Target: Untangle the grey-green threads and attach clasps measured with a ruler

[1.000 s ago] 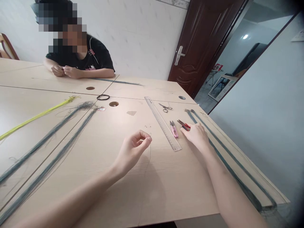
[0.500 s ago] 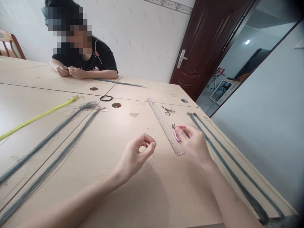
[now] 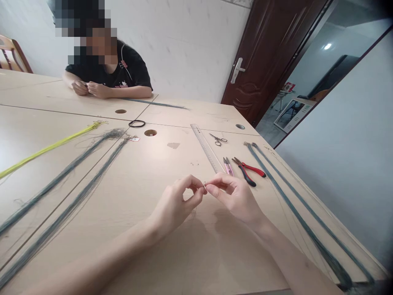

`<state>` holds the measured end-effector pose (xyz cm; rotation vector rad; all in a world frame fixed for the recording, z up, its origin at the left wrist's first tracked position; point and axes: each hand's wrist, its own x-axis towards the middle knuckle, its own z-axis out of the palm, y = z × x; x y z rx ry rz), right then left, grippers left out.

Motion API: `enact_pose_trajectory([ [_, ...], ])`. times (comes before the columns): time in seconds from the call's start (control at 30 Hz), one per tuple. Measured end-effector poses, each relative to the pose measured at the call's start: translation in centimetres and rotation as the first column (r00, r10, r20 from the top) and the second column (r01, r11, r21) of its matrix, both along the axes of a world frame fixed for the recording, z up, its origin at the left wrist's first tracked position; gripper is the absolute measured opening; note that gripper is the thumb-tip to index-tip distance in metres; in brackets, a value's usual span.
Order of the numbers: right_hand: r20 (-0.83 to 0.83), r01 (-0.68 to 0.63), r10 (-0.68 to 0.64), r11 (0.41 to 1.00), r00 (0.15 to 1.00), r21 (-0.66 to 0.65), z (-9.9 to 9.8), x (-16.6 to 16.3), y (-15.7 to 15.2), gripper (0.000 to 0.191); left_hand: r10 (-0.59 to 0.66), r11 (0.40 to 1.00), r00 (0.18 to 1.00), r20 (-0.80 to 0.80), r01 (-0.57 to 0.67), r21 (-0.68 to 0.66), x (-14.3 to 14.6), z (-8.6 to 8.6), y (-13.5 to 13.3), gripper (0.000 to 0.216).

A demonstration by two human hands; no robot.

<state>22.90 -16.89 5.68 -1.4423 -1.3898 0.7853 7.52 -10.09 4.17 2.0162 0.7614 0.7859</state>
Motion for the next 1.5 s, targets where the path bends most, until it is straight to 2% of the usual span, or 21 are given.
enact_pose_trajectory([
  [0.2,-0.053,0.0,-0.002,0.999,0.999,-0.039,-0.1,-0.03,0.03,0.008,0.003,0.998,0.999,-0.04,-0.001,0.056,-0.09,-0.37,0.02,0.011],
  [0.4,-0.003,-0.014,0.014,0.999,1.0,-0.032,-0.22,0.03,0.12,0.007,-0.02,0.994,0.998,-0.065,0.027,0.103,-0.06,-0.46,0.08,0.01],
  [0.63,0.27,-0.028,-0.007,0.991,0.963,0.128,-0.29,0.04,-0.1,0.009,-0.066,0.99,0.993,-0.094,0.077,0.117,-0.12,-0.5,0.11,0.011],
  [0.8,0.352,-0.076,0.002,0.978,0.936,0.197,-0.09,-0.08,-0.3,0.012,-0.073,0.997,0.992,-0.1,0.075,0.021,-0.15,-0.23,0.27,0.013],
  [1.03,0.305,-0.025,-0.036,0.981,0.952,0.192,0.15,0.19,-0.34,0.005,-0.092,0.994,0.993,-0.069,0.089,-0.057,-0.19,0.17,0.33,0.013],
  [1.5,0.271,-0.046,0.016,0.993,0.962,0.105,0.23,0.34,-0.28,0.009,-0.158,0.988,0.985,-0.073,0.157,-0.007,-0.12,0.42,0.3,0.014],
])
